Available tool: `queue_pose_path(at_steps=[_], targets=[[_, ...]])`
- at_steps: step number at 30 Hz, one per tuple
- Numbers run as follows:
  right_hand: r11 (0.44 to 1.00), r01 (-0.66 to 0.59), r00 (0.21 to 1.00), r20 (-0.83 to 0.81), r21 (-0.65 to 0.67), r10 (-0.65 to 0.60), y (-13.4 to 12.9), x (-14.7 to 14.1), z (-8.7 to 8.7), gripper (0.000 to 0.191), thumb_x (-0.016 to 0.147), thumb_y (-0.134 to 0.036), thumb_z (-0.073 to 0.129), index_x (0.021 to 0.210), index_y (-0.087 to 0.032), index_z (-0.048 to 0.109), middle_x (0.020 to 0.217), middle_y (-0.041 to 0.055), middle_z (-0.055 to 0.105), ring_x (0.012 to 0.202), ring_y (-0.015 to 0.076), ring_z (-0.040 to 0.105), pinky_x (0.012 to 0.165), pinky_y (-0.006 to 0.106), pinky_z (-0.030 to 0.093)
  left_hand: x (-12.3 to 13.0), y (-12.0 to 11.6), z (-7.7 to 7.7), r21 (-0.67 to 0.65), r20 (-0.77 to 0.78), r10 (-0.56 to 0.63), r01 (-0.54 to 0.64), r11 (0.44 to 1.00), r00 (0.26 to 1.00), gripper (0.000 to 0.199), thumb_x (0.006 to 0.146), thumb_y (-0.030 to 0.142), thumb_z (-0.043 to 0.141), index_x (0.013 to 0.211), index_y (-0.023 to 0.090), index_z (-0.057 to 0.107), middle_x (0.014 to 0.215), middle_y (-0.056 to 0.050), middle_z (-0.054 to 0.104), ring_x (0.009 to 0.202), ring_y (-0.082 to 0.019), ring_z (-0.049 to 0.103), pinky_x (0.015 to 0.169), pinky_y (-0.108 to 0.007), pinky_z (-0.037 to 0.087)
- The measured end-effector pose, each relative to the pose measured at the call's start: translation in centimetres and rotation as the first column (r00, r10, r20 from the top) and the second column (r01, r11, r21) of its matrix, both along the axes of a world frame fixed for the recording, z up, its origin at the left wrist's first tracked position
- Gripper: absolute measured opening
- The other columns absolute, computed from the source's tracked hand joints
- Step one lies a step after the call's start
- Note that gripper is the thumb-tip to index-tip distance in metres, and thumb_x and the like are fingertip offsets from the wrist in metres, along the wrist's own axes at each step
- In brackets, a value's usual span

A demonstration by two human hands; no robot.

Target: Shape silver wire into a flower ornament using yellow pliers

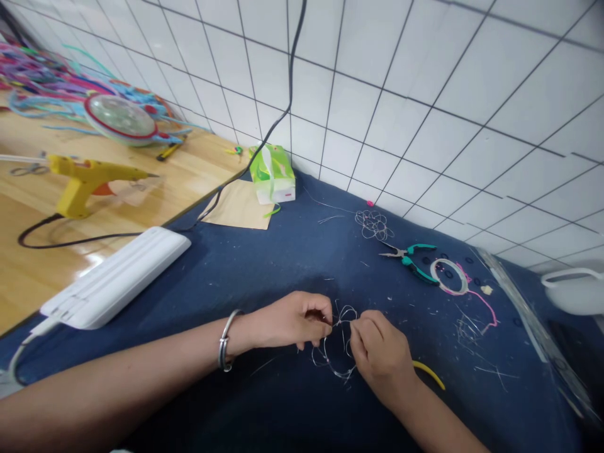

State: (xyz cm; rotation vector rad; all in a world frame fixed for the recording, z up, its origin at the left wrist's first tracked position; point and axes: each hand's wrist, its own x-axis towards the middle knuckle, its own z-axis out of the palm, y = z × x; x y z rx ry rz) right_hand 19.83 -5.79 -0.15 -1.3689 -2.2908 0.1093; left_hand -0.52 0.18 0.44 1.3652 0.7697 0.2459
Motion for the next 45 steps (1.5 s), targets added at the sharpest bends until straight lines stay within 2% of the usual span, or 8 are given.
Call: queue_pose_path(at_steps=[7,14,17,22,24,30,35,45], targets=[[0.998,-0.056,0.998,-0.038,0.023,0.057,0.0,0.0,0.0,0.014,0.083,-0.010,0.044,0.081,-0.016,0.057,0.077,0.0053,0.054,0.071,0.0138,0.053,0.065,0.026,0.045,0.0,0.1,0.0,-0.018,0.023,0.009,-0.009,1.000,1.000,0.009,0.076,0.020,0.050,0.084,0.016,0.052,0.073,0.000,0.057,0.064,-0.013,0.058,0.047,-0.019,0.045],[0.997,-0.071,0.996,-0.055,0.012,0.072,0.2,0.1,-0.1,0.015,0.084,-0.010,0.043,0.082,-0.017,0.057,0.078,0.0052,0.055,0.073,0.0137,0.054,0.066,0.027,0.046,0.2,0.4,0.1,-0.115,0.155,0.062,-0.044,0.992,0.986,0.040,0.068,0.009,0.053,0.106,0.021,0.048,0.098,-0.003,0.054,0.067,-0.010,0.054,0.047,-0.017,0.044],[0.997,-0.069,0.996,-0.056,0.022,0.070,0.2,0.1,-0.1,0.013,0.083,-0.010,0.046,0.082,-0.017,0.057,0.077,0.0047,0.055,0.073,0.0140,0.055,0.067,0.027,0.046,0.2,0.4,-0.1,-0.108,0.169,0.050,-0.032,0.994,0.984,0.041,0.068,0.009,0.053,0.108,0.021,0.049,0.103,-0.005,0.053,0.068,-0.010,0.054,0.047,-0.017,0.044],[0.996,-0.086,0.994,-0.069,0.008,0.086,0.2,0.2,-0.2,0.011,0.081,-0.010,0.048,0.084,-0.016,0.056,0.079,0.0051,0.055,0.075,0.0146,0.055,0.068,0.028,0.046,0.0,0.4,-0.1,-0.090,0.183,0.052,-0.036,0.995,0.982,0.058,0.068,0.006,0.051,0.121,0.028,0.041,0.115,-0.006,0.050,0.071,-0.011,0.056,0.048,-0.018,0.045],[0.996,-0.085,0.994,-0.065,0.005,0.085,0.2,0.2,-0.3,0.011,0.082,-0.010,0.048,0.083,-0.016,0.057,0.079,0.0047,0.055,0.075,0.0143,0.055,0.067,0.028,0.046,0.0,0.4,-0.1,-0.063,0.170,0.019,-0.008,0.998,0.985,0.054,0.069,0.006,0.050,0.119,0.027,0.045,0.113,-0.005,0.053,0.072,-0.012,0.057,0.049,-0.018,0.045],[0.997,-0.072,0.995,-0.064,0.019,0.073,0.4,0.0,-0.2,0.012,0.083,-0.013,0.046,0.082,-0.017,0.057,0.078,0.0044,0.056,0.072,0.0133,0.054,0.066,0.027,0.046,-0.1,0.5,-0.5,-0.049,0.116,-0.014,0.020,0.999,0.993,0.038,0.072,0.007,0.046,0.107,0.019,0.054,0.077,-0.002,0.061,0.075,-0.015,0.060,0.054,-0.021,0.047],[0.998,-0.066,0.997,-0.050,-0.003,0.066,0.5,0.1,-0.2,0.011,0.083,-0.014,0.046,0.083,-0.017,0.057,0.079,0.0044,0.056,0.072,0.0135,0.054,0.066,0.027,0.046,-0.1,0.4,-0.3,-0.079,0.109,0.006,0.003,0.997,0.994,0.029,0.073,0.009,0.050,0.100,0.017,0.057,0.077,-0.003,0.064,0.074,-0.015,0.061,0.058,-0.023,0.048],[0.995,-0.089,0.996,-0.017,0.038,0.089,0.1,-0.1,-0.3,0.011,0.082,-0.011,0.049,0.085,-0.017,0.057,0.080,0.0049,0.057,0.074,0.0142,0.057,0.067,0.027,0.047,0.1,0.4,0.4,-0.103,0.066,0.065,-0.058,0.993,0.996,0.017,0.073,0.016,0.056,0.087,0.014,0.065,0.076,-0.004,0.067,0.070,-0.014,0.062,0.060,-0.024,0.048]])
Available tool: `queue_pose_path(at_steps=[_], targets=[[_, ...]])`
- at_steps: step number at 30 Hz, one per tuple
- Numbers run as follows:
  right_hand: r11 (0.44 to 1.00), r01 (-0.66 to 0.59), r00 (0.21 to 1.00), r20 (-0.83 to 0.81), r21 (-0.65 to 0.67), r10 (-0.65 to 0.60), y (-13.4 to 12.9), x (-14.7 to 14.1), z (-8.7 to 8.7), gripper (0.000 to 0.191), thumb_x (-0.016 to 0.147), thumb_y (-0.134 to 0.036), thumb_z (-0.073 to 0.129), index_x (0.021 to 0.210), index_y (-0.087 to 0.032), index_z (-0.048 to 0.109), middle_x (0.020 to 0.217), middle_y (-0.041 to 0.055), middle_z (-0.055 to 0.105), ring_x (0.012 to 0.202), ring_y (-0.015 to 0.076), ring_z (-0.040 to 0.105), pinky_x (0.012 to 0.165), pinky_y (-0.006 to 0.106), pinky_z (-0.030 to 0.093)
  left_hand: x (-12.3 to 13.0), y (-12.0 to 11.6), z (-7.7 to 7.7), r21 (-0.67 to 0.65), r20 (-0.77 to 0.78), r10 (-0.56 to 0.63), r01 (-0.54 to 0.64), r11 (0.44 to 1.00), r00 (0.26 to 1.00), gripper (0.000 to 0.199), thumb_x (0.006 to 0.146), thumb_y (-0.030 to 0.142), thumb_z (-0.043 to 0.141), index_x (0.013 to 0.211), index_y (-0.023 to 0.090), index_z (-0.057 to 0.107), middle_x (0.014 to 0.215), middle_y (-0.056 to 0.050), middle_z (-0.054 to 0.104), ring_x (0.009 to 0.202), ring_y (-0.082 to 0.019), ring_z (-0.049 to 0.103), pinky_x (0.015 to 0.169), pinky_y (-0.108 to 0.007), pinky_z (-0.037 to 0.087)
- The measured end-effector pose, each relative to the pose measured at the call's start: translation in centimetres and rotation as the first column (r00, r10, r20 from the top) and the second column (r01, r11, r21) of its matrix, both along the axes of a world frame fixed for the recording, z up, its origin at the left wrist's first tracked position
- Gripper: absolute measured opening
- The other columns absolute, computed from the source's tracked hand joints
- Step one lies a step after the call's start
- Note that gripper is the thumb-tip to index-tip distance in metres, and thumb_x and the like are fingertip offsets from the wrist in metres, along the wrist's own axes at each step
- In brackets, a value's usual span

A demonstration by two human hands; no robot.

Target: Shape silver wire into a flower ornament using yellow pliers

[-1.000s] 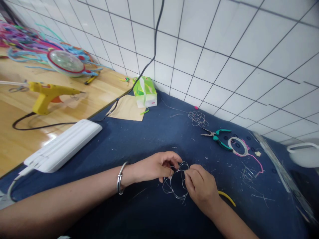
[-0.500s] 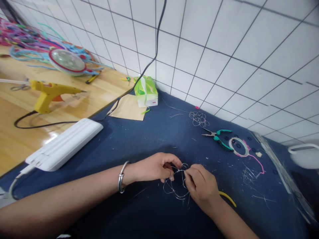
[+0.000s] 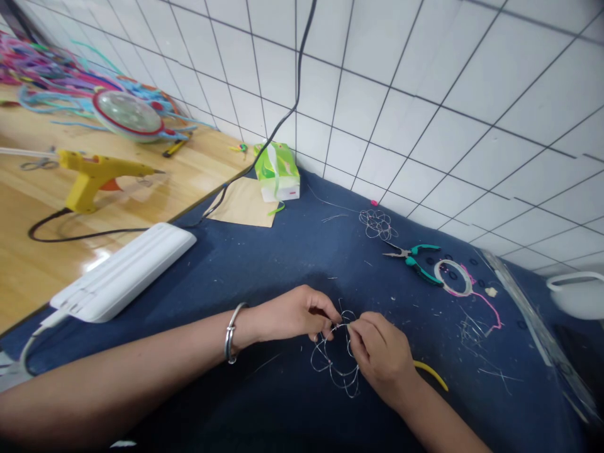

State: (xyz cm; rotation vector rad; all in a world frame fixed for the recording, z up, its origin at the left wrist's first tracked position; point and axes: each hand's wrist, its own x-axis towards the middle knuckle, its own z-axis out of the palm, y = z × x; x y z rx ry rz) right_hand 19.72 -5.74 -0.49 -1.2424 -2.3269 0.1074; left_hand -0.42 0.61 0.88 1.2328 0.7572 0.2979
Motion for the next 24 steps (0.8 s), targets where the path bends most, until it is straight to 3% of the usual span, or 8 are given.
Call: queue_pose_path(at_steps=[11,17,24], targets=[[0.995,-0.045,0.999,0.026,0.084,0.043,-0.1,-0.1,-0.1,0.010,0.082,-0.009,0.048,0.086,-0.016,0.055,0.077,0.0052,0.057,0.078,0.0163,0.058,0.068,0.029,0.049,-0.3,0.1,0.4,-0.060,0.076,0.055,-0.051,0.997,0.996,0.017,0.076,0.021,0.056,0.085,0.013,0.067,0.076,-0.006,0.069,0.071,-0.015,0.063,0.068,-0.028,0.049],[0.995,-0.080,0.997,0.020,0.064,0.079,-0.2,-0.1,0.0,0.012,0.081,-0.008,0.049,0.089,-0.016,0.054,0.079,0.0057,0.057,0.075,0.0154,0.056,0.067,0.029,0.048,-0.3,0.1,-0.2,-0.130,0.095,0.086,-0.073,0.989,0.992,0.015,0.073,0.027,0.063,0.079,0.013,0.066,0.068,-0.003,0.066,0.064,-0.013,0.062,0.062,-0.025,0.048],[0.993,-0.096,0.995,0.017,0.068,0.095,-0.3,0.0,-0.1,0.015,0.081,-0.009,0.048,0.093,-0.016,0.053,0.081,0.0058,0.057,0.075,0.0155,0.056,0.066,0.030,0.048,-0.1,-0.1,-0.8,-0.135,0.110,0.131,-0.116,0.984,0.985,0.010,0.068,0.018,0.066,0.072,0.013,0.059,0.059,0.001,0.059,0.053,-0.008,0.055,0.051,-0.021,0.043]])
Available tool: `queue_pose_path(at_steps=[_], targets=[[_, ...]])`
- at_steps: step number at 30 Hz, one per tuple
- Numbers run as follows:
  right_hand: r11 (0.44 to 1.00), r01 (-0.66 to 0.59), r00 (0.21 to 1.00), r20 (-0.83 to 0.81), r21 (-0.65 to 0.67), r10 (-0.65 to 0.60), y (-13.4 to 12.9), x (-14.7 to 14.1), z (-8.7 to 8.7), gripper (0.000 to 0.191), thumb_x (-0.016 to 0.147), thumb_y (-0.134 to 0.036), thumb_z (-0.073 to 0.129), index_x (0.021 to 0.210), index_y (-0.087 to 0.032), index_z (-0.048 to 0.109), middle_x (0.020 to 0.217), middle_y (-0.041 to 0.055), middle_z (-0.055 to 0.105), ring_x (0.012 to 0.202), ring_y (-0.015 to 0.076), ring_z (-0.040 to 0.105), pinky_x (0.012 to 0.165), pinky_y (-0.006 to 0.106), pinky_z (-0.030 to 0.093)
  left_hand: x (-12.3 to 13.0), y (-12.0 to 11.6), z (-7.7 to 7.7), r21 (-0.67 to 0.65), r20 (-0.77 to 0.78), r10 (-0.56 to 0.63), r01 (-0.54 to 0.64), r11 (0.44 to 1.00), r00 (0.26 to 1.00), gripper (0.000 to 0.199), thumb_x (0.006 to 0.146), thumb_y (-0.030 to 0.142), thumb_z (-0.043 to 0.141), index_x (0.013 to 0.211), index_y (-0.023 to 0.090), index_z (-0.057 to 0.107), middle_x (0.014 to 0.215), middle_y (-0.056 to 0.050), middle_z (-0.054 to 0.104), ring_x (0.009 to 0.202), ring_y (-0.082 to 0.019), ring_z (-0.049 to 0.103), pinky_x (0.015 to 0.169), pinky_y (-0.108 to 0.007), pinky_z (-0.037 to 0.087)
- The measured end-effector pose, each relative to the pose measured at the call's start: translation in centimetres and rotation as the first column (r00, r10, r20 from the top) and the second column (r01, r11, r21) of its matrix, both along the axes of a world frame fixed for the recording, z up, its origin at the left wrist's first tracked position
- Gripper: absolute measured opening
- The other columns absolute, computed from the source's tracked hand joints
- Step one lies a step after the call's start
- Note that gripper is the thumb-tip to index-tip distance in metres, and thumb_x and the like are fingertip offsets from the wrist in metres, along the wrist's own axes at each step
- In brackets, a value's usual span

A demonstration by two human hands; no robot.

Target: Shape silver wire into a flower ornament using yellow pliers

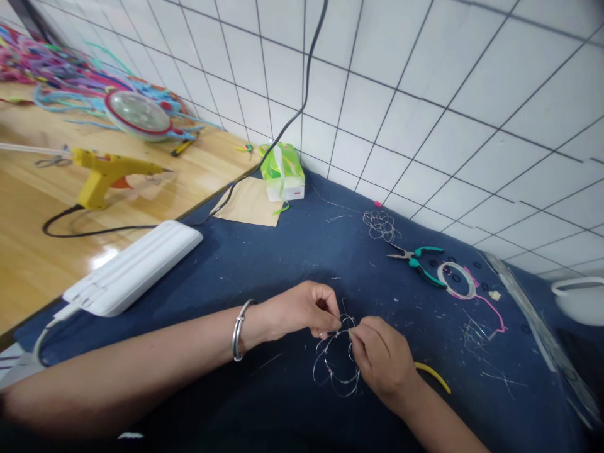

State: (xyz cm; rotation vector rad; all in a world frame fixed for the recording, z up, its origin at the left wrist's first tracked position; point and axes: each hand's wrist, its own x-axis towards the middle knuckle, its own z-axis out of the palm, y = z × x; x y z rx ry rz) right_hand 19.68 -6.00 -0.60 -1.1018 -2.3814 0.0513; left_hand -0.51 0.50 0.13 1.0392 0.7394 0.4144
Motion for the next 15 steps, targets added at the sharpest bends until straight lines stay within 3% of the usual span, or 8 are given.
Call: queue_pose_path(at_steps=[8,15], targets=[[0.996,0.014,0.999,0.036,0.088,-0.017,-0.32,-0.09,-0.01,0.018,0.078,-0.006,0.051,0.093,-0.016,0.053,0.085,0.0067,0.058,0.081,0.0174,0.057,0.071,0.030,0.048,-0.18,0.28,0.24,-0.017,0.001,-0.095,0.095,0.995,0.995,0.022,0.069,0.019,0.066,0.084,0.015,0.051,0.063,0.004,0.057,0.042,-0.004,0.047,0.040,-0.015,0.035],[0.994,0.007,0.999,0.049,0.110,-0.013,-0.48,-0.07,-0.31,0.019,0.078,-0.007,0.052,0.095,-0.015,0.053,0.083,0.0067,0.057,0.078,0.0170,0.057,0.069,0.031,0.048,-0.18,0.42,0.39,0.003,-0.006,-0.142,0.142,0.990,0.990,0.018,0.070,0.016,0.063,0.083,0.015,0.051,0.059,0.004,0.055,0.039,-0.003,0.045,0.038,-0.014,0.031]])
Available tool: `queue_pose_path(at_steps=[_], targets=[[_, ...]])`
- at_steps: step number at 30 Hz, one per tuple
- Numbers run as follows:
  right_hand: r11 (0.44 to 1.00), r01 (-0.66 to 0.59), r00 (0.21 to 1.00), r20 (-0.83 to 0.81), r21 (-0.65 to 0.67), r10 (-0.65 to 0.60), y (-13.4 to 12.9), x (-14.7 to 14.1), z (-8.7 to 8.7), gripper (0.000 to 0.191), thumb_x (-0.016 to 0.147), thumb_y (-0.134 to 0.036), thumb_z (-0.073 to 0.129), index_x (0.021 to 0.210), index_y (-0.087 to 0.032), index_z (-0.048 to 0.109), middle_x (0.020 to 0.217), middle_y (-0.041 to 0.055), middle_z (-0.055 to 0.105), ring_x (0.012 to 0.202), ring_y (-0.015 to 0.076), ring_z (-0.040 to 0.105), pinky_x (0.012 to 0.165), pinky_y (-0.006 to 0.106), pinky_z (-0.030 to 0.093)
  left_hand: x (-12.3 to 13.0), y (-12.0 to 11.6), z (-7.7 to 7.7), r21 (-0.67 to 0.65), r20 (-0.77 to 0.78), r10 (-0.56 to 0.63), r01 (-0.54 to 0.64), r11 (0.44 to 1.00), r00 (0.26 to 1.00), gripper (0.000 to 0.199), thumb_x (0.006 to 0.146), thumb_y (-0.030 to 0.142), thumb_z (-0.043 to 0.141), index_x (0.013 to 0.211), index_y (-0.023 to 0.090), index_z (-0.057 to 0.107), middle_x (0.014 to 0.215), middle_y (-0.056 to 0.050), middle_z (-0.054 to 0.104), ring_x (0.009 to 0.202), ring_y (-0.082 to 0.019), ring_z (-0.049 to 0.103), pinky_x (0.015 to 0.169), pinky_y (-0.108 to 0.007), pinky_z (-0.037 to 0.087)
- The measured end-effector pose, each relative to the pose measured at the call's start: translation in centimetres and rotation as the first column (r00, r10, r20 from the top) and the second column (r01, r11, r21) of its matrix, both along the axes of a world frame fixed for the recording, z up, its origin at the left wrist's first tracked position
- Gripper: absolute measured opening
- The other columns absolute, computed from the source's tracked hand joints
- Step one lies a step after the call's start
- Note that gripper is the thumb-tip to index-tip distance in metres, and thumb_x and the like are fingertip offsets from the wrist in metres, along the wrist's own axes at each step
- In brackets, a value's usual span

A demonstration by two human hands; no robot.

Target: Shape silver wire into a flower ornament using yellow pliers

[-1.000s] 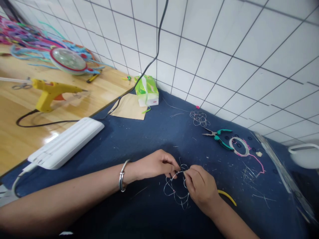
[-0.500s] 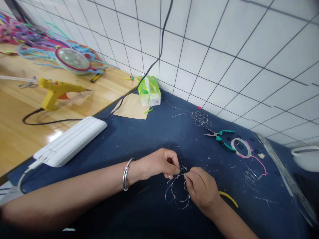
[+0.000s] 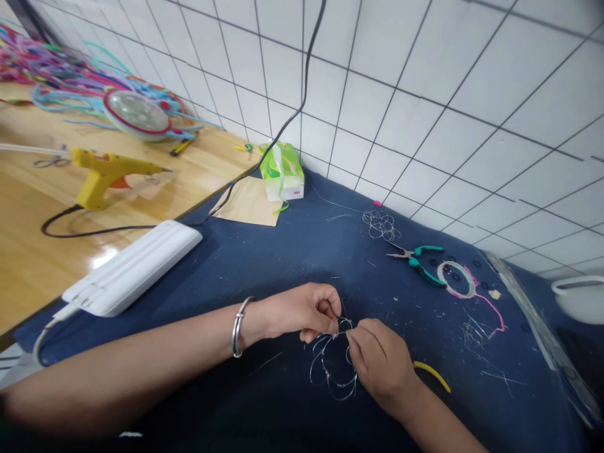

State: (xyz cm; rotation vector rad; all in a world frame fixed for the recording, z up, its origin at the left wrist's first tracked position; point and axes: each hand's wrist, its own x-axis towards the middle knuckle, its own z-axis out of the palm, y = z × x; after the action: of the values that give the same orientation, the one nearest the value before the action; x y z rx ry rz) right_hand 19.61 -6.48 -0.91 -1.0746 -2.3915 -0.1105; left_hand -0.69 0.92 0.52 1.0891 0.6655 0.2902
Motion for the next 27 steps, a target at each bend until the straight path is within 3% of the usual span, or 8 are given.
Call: queue_pose_path(at_steps=[6,15,20,27], targets=[[0.999,-0.011,0.999,0.034,-0.047,0.012,-0.15,-0.06,-0.12,0.017,0.078,-0.008,0.053,0.093,-0.015,0.053,0.081,0.0063,0.057,0.078,0.0177,0.057,0.068,0.032,0.048,0.09,-0.02,0.03,0.020,-0.026,-0.003,0.003,1.000,1.000,0.016,0.068,0.020,0.065,0.079,0.014,0.054,0.054,0.005,0.053,0.038,-0.004,0.045,0.037,-0.015,0.032],[0.999,-0.035,0.995,0.096,-0.024,0.037,-0.21,0.22,-0.28,0.017,0.079,-0.007,0.051,0.093,-0.014,0.054,0.081,0.0071,0.057,0.079,0.0181,0.055,0.065,0.032,0.047,0.12,-0.02,0.07,0.005,-0.028,0.036,-0.036,0.999,0.999,0.013,0.070,0.016,0.060,0.082,0.014,0.054,0.068,-0.002,0.062,0.039,-0.003,0.045,0.036,-0.014,0.033],[0.998,-0.052,0.993,0.105,-0.046,0.057,-0.12,0.04,0.39,0.017,0.079,-0.006,0.049,0.093,-0.015,0.056,0.077,0.0059,0.054,0.067,0.0151,0.050,0.058,0.030,0.044,0.03,0.15,-0.13,-0.009,-0.037,0.022,-0.023,1.000,0.999,0.021,0.069,0.014,0.060,0.090,0.015,0.056,0.069,-0.001,0.063,0.039,-0.003,0.045,0.035,-0.013,0.032],[0.999,-0.033,0.994,0.107,-0.037,0.036,-0.08,0.00,0.36,0.017,0.077,-0.005,0.052,0.090,-0.015,0.057,0.077,0.0054,0.054,0.068,0.0150,0.051,0.059,0.030,0.044,0.03,0.09,-0.10,0.003,-0.065,0.009,-0.009,1.000,0.998,0.018,0.069,0.019,0.064,0.086,0.014,0.058,0.066,0.000,0.061,0.043,-0.005,0.051,0.039,-0.014,0.039]])
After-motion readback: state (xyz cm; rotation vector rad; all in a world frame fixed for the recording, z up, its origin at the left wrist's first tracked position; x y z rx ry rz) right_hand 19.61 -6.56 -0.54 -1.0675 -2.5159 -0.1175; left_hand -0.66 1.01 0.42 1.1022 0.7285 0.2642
